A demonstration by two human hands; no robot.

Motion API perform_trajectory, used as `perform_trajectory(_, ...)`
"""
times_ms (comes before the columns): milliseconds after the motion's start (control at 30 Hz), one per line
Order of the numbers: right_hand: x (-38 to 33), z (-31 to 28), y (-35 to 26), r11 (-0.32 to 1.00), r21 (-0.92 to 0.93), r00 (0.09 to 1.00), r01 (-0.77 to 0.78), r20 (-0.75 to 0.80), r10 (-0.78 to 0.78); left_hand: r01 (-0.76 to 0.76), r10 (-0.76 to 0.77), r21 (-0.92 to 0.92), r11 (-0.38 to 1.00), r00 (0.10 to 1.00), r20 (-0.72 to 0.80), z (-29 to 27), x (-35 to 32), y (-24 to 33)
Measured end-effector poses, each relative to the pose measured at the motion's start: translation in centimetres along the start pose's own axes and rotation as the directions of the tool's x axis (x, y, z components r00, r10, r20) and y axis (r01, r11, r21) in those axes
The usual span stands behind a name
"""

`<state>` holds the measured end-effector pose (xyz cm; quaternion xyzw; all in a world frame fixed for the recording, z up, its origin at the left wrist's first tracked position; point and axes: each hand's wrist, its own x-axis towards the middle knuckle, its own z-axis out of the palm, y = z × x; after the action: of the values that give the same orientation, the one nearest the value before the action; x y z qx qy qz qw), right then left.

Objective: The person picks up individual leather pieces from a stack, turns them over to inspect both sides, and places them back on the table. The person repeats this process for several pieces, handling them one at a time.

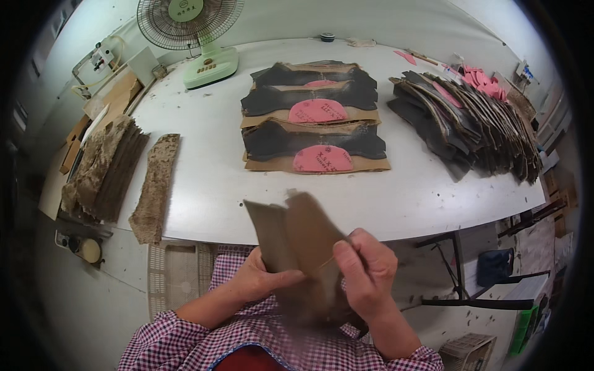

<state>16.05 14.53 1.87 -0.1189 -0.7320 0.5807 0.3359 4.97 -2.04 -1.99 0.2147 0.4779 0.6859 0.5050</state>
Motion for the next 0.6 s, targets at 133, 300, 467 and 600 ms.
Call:
perform_trajectory(133, 1.5, 0.9, 0.5, 0.921, 0.380, 0.960, -0.087, -0.214, 0.179, -0.020, 0.070, -0.322, 0.947, 0.987, 0.142, -1.8, -0.3, -2.3)
perform_trajectory(300, 3.1, 1.2, 1.7, 0.751, 0.653, 0.909, -0.097, -0.249, 0.334, 0.106, -0.077, -0.067, 0.992, 0.938, 0.339, -3.0, -0.6, -5.1)
perform_trajectory(467, 3.9, 0.2, 5.1, 0.579, 0.770, 0.877, -0.267, -0.055, 0.477, 0.238, -0.213, 0.033, 0.971, 0.790, 0.575, -2.4, 0.4, -5.8)
perform_trajectory(600, 4.8, 0.4, 3.0, 0.692, 0.626, 0.867, -0.361, -0.050, 0.497, 0.243, -0.316, 0.206, 0.948, 0.803, 0.506, -1.8, 0.0, -4.3)
